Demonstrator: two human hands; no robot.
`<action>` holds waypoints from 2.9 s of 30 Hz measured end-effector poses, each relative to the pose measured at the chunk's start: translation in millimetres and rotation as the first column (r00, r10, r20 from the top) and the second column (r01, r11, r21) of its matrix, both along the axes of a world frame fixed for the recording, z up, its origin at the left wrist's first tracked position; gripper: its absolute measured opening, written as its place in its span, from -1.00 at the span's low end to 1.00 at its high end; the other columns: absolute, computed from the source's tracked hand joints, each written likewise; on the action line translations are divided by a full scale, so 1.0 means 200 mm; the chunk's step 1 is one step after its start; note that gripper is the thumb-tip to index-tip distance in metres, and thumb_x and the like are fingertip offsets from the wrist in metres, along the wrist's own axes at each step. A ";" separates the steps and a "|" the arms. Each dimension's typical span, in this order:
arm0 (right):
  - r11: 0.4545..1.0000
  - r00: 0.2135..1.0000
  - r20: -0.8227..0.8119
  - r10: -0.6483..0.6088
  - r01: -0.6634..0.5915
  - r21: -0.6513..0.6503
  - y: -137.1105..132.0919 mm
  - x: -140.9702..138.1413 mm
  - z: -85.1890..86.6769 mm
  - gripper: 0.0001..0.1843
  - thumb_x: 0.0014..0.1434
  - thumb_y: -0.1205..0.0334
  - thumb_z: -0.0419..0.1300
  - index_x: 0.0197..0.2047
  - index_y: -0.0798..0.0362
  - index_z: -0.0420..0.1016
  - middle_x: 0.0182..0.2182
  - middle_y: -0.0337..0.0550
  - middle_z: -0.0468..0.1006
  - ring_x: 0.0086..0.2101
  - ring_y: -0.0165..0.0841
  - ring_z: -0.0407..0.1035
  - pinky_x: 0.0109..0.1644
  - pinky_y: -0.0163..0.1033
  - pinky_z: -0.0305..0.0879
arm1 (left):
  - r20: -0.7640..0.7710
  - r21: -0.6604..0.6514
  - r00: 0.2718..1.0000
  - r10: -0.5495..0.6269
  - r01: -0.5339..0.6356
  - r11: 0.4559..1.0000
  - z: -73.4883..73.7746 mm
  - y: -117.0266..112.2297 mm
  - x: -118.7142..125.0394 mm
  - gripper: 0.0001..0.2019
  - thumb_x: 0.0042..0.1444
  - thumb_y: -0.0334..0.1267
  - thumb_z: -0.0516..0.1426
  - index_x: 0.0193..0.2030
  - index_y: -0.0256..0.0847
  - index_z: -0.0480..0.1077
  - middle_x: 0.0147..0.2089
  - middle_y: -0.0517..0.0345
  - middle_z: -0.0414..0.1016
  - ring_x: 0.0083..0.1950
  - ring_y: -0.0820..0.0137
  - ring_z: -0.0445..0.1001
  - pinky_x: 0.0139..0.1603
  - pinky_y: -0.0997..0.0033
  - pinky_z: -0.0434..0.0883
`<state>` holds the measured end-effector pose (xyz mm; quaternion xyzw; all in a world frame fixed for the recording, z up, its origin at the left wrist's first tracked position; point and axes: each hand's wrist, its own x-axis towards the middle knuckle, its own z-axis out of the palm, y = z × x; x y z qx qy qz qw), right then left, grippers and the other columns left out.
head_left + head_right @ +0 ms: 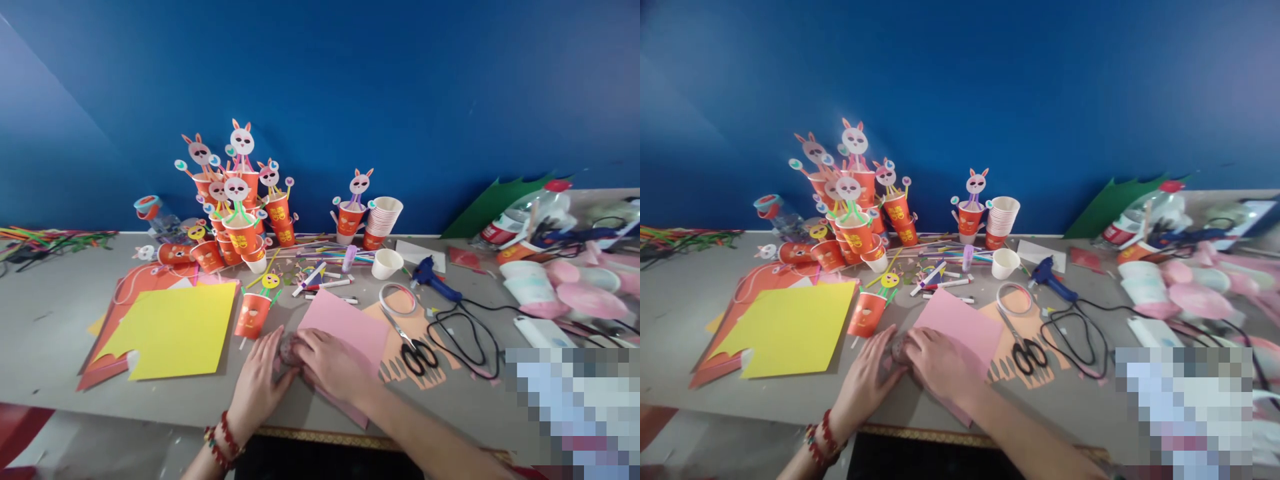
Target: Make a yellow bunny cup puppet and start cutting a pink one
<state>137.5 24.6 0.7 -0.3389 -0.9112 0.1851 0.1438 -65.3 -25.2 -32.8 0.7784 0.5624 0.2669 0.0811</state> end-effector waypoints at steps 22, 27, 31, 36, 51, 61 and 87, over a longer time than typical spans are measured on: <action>0.981 0.982 -0.178 -0.061 0.026 -0.192 0.05 0.05 -0.05 -0.40 0.22 0.25 0.27 0.29 0.03 0.24 0.15 0.01 0.48 0.13 -0.14 0.35 0.24 0.01 0.30 | 0.042 -0.087 0.999 0.009 -0.005 0.996 -0.04 -0.01 -0.01 -0.38 0.30 -0.17 0.11 0.43 -0.19 0.01 0.28 -0.15 0.41 0.25 0.10 0.44 0.23 0.08 0.43; 0.977 0.982 -0.178 -0.056 0.017 -0.212 0.06 0.04 -0.05 -0.41 0.22 0.25 0.28 0.29 0.02 0.25 0.16 -0.02 0.48 0.14 -0.15 0.34 0.25 0.00 0.28 | 0.038 -0.098 0.999 0.005 -0.001 0.995 -0.04 -0.01 -0.02 -0.37 0.31 -0.16 0.10 0.44 -0.16 -0.03 0.30 -0.13 0.40 0.26 0.11 0.43 0.22 0.08 0.43; 0.977 0.978 -0.200 -0.060 0.016 -0.214 0.06 0.04 -0.06 -0.43 0.24 0.25 0.25 0.29 0.02 0.26 0.15 0.00 0.49 0.12 -0.15 0.36 0.24 0.02 0.29 | 0.054 -0.112 0.999 0.002 0.004 0.994 -0.03 0.00 -0.02 -0.38 0.32 -0.14 0.09 0.44 -0.17 -0.01 0.26 -0.14 0.44 0.23 0.11 0.46 0.19 0.09 0.46; 0.975 0.976 -0.208 -0.063 0.016 -0.220 0.05 0.04 -0.09 -0.42 0.24 0.25 0.25 0.30 0.00 0.25 0.12 0.00 0.51 0.09 -0.14 0.37 0.21 0.01 0.32 | 0.043 -0.103 0.999 0.005 0.000 0.995 -0.04 0.00 -0.02 -0.38 0.31 -0.16 0.10 0.44 -0.16 0.00 0.27 -0.14 0.43 0.24 0.10 0.45 0.18 0.10 0.47; 0.963 0.972 -0.222 -0.076 0.014 -0.270 0.07 0.04 -0.09 -0.43 0.23 0.28 0.26 0.27 0.03 0.27 0.11 0.00 0.51 0.08 -0.13 0.37 0.21 0.01 0.31 | 0.012 -0.109 1.000 0.002 0.000 0.994 -0.03 0.01 -0.03 -0.34 0.27 -0.18 0.15 0.44 -0.15 -0.02 0.27 -0.11 0.44 0.23 0.12 0.46 0.19 0.15 0.46; 0.965 0.970 -0.229 -0.083 0.021 -0.262 0.07 0.04 -0.10 -0.47 0.23 0.27 0.25 0.25 0.04 0.29 0.09 -0.01 0.52 0.07 -0.16 0.37 0.21 -0.01 0.30 | 0.000 -0.076 1.000 0.006 -0.006 0.997 -0.03 0.01 -0.03 -0.35 0.28 -0.18 0.14 0.43 -0.17 0.00 0.26 -0.10 0.45 0.21 0.14 0.48 0.16 0.16 0.48; 0.971 0.970 -0.242 -0.039 -0.021 -0.238 0.07 0.03 -0.08 -0.52 0.29 0.27 0.23 0.26 0.02 0.33 0.12 -0.06 0.52 0.08 -0.19 0.35 0.22 -0.05 0.27 | 0.069 -0.083 0.998 0.009 -0.003 0.997 -0.04 0.00 -0.04 -0.34 0.28 -0.19 0.15 0.44 -0.13 -0.01 0.24 -0.08 0.47 0.22 0.16 0.47 0.17 0.16 0.48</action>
